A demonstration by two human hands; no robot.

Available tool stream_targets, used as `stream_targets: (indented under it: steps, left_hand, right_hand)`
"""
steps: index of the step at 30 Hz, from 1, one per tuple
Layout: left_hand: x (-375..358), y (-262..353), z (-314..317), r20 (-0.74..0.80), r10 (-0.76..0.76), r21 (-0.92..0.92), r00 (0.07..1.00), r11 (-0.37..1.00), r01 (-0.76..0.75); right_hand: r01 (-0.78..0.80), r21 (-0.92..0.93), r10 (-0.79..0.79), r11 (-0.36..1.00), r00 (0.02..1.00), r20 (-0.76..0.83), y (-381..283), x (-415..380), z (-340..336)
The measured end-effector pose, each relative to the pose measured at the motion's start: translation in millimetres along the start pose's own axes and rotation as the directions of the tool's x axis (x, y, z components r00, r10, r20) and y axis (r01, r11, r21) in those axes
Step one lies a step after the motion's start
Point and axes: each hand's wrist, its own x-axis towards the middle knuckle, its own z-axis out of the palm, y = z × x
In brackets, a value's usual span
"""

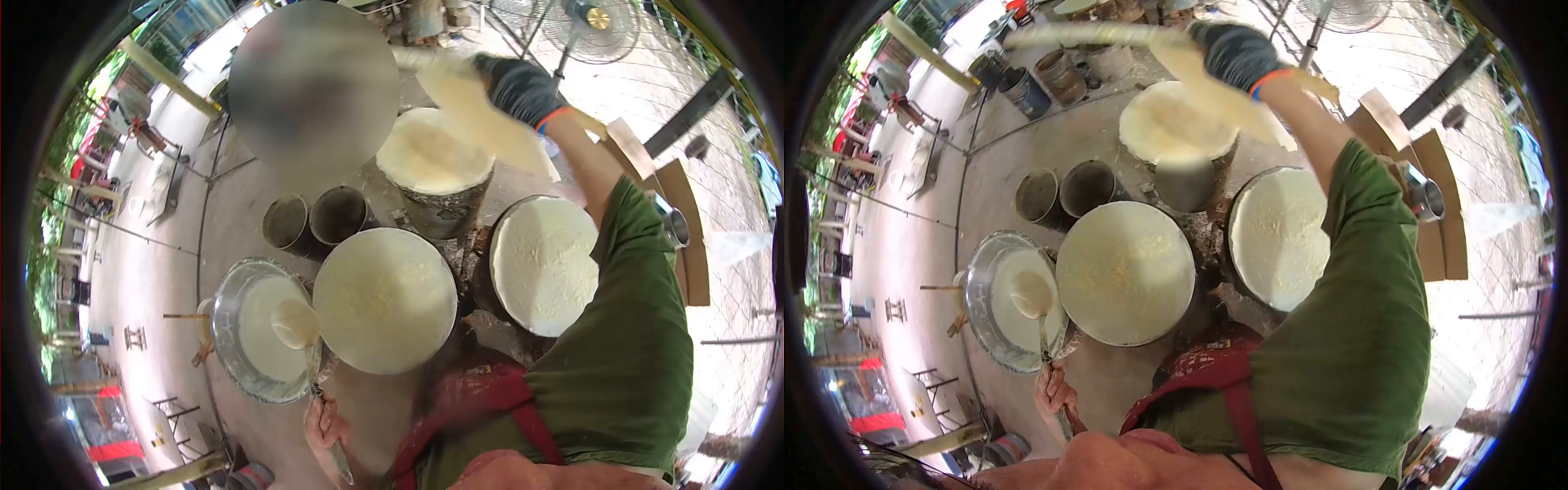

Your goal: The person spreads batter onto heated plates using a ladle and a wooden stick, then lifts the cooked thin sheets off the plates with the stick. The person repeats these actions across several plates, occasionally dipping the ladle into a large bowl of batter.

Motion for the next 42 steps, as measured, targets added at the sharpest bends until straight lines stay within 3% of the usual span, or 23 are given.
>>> stream_targets:
  steps: [2, 4, 6, 10, 12, 19, 21, 23, 24, 25, 26, 27, 28, 29, 30, 33, 34, 35, 37, 38, 39, 41, 42]
  left_hand:
    - [-1.0, -6.1, 8.2, -0.041, 0.046, -0.014, 0.998, 0.999, -0.047]
    - [-0.1, -10.4, 14.9, -0.094, 0.078, -0.028, 0.992, 0.996, -0.081]
    - [-1.5, -14.0, 16.8, -0.167, 0.095, -0.051, 0.981, 0.993, -0.105]
    - [-1.3, -14.2, 12.8, -0.118, 0.044, 0.026, 0.992, 0.999, -0.041]
    - [0.5, -14.2, 5.6, -0.044, 0.010, -0.042, 0.999, 0.999, -0.012]
    - [12.1, -16.3, 16.2, -0.065, 0.026, 0.016, 0.998, 1.000, -0.025]
    - [12.6, -15.7, 17.6, -0.112, 0.075, -0.037, 0.991, 0.996, -0.079]
    - [3.4, -4.4, 5.3, 0.075, 0.029, -0.336, 0.997, 0.942, -0.002]
    - [-1.7, 2.9, -5.0, 0.169, 0.041, -0.466, 0.985, 0.884, 0.043]
    - [-1.9, 3.4, -17.1, -0.099, 0.155, -0.265, 0.983, 0.948, -0.176]
    - [2.3, 5.9, -29.9, -0.324, 0.308, -0.002, 0.895, 0.945, -0.326]
    - [18.2, 16.0, -39.8, -0.311, 0.310, 0.114, 0.899, 0.951, -0.288]
    - [41.2, 29.1, -38.1, -0.099, 0.167, 0.049, 0.981, 0.985, -0.163]
    - [65.1, 42.3, -36.2, 0.119, 0.013, 0.046, 0.993, 0.999, -0.018]
    - [84.5, 52.6, -26.9, 0.526, -0.229, -0.022, 0.819, 0.959, 0.283]
    - [102.2, 36.4, 26.4, 0.339, -0.252, 0.219, 0.906, 0.958, 0.184]
    - [93.9, 22.0, 32.7, 0.287, -0.159, 0.571, 0.945, 0.820, -0.036]
    - [85.8, 2.9, 42.3, 0.320, -0.133, 0.713, 0.938, 0.686, -0.146]
    - [60.9, -39.3, 61.4, 0.404, -0.105, 0.877, 0.909, 0.327, -0.352]
    - [49.2, -58.4, 76.1, 0.363, -0.147, 0.897, 0.920, 0.322, -0.302]
    - [41.0, -75.1, 88.4, 0.364, -0.307, 0.883, 0.879, 0.414, -0.221]
    - [30.5, -113.6, 117.1, 0.370, -0.606, 0.857, 0.704, 0.516, -0.005]
    - [25.6, -139.2, 131.1, 0.363, -0.730, 0.846, 0.579, 0.519, 0.124]
  right_hand:
    - [0.138, -0.012, -0.139, 0.990, 0.987, -0.078, -19.8, -12.7, 67.2]
    - [0.181, -0.211, -0.160, 0.961, 0.981, 0.112, -32.3, -29.1, 149.8]
    - [0.184, -0.096, -0.172, 0.978, 0.978, 0.121, -30.0, -42.1, 219.7]
    - [0.148, -0.071, -0.119, 0.986, 0.943, 0.312, -26.9, -73.7, 316.5]
    - [0.156, -0.039, -0.132, 0.987, 0.925, 0.356, -31.4, -86.4, 333.0]
    - [0.121, 0.005, -0.113, 0.993, 0.919, 0.377, -58.7, -68.7, 344.8]
    - [0.000, 0.081, -0.027, 0.997, 0.945, 0.325, -74.5, -79.9, 326.7]
    - [-0.119, 0.204, 0.059, 0.972, 0.959, 0.276, -99.5, -108.1, 288.3]
    - [-0.149, 0.266, 0.113, 0.952, 0.983, 0.145, -109.3, -140.4, 275.6]
    - [-0.170, 0.331, 0.177, 0.928, 0.984, 0.008, -126.6, -164.3, 242.6]
    - [-0.309, 0.532, 0.257, 0.788, 0.951, 0.172, -138.2, -185.2, 204.4]
    - [-0.475, 0.179, 0.352, 0.862, 0.814, 0.463, -139.5, -227.6, 191.4]
    - [-0.534, 0.347, 0.397, 0.771, 0.829, 0.394, -144.9, -269.1, 170.6]
    - [-0.590, 0.361, 0.460, 0.722, 0.799, 0.388, -153.3, -310.1, 147.3]
    - [-0.636, 0.392, 0.516, 0.664, 0.770, 0.375, -161.5, -352.8, 125.2]
    - [-0.747, 0.294, 0.667, 0.597, 0.665, 0.335, -189.6, -463.2, 54.8]
    - [-0.755, 0.305, 0.711, 0.580, 0.652, 0.264, -203.8, -495.1, 32.6]
    - [-0.761, 0.319, 0.753, 0.565, 0.634, 0.179, -212.9, -522.6, 14.7]
    - [-0.860, 0.279, 0.841, 0.428, 0.492, 0.227, -224.0, -588.1, -19.4]
    - [-0.904, 0.253, 0.879, 0.344, 0.405, 0.252, -232.0, -618.6, -38.5]
    - [-0.938, 0.246, 0.923, 0.242, 0.301, 0.240, -241.6, -640.3, -55.1]
    - [-0.967, 0.254, 0.978, 0.025, 0.076, 0.195, -259.4, -676.9, -86.0]
    - [-0.963, 0.267, 0.980, -0.040, 0.015, 0.199, -264.2, -692.2, -104.1]
